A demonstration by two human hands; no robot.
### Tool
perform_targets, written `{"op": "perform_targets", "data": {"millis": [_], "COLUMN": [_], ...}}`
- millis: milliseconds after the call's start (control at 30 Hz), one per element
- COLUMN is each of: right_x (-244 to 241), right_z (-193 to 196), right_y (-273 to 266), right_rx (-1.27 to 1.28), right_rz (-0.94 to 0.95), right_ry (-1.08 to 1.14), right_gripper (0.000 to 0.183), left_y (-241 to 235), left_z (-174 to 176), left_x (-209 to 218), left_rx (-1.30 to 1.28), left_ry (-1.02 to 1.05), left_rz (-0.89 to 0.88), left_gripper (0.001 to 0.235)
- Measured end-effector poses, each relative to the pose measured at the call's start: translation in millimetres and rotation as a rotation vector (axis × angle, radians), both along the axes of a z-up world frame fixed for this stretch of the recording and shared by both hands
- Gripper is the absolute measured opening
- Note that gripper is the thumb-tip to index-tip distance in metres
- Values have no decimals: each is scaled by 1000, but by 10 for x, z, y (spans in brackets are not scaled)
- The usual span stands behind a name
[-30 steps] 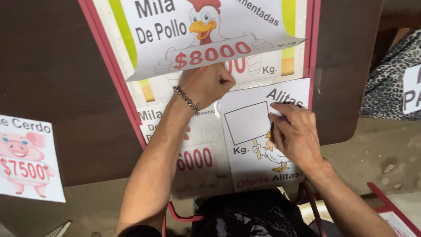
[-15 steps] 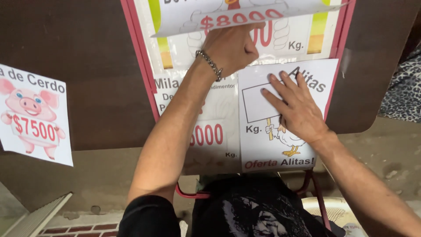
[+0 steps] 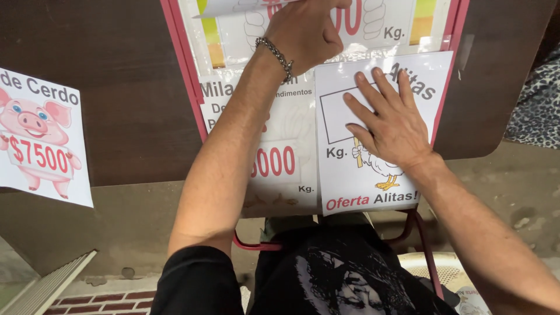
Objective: Taping paper signs onto a menu board using adhesive tape and scissors
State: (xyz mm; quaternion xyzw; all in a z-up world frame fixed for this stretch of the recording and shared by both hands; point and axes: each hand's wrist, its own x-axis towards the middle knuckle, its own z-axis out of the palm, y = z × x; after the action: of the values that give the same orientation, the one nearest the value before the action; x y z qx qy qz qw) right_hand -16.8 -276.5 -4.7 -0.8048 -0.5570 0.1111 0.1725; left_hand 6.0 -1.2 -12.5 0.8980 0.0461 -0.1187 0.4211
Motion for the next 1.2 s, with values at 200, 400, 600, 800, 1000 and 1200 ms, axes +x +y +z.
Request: {"op": "perform_targets", "data": {"millis": [200,400,600,800,1000,1200], "right_x": [-7,-20,-27,-35,-31,-39], "right_z": [-8,-3,0,25,25,16], "right_y": [4,15,17,33,32,31], "right_rx": [23,18,13,22,32,29], "right_rz": [-9,-30,-38,-50,-55,-54], "right_ry": [-20,-16,-26,-33,-18,-6], "right_gripper": [51,51,50,48,48,49], "left_y": [6,11,26,29,35,35], "left_z": [-46,49,61,11,40,18], "left_x": [9,9,16,28,22,31], "left_rx": [26,-30,-54,-52,-77,-39], "left_ry": [-31,14,9,7,17,29], "left_rz": [-18,-28,-38,-37,-37,-52], "left_gripper": [55,56,56,56,55,54]}}
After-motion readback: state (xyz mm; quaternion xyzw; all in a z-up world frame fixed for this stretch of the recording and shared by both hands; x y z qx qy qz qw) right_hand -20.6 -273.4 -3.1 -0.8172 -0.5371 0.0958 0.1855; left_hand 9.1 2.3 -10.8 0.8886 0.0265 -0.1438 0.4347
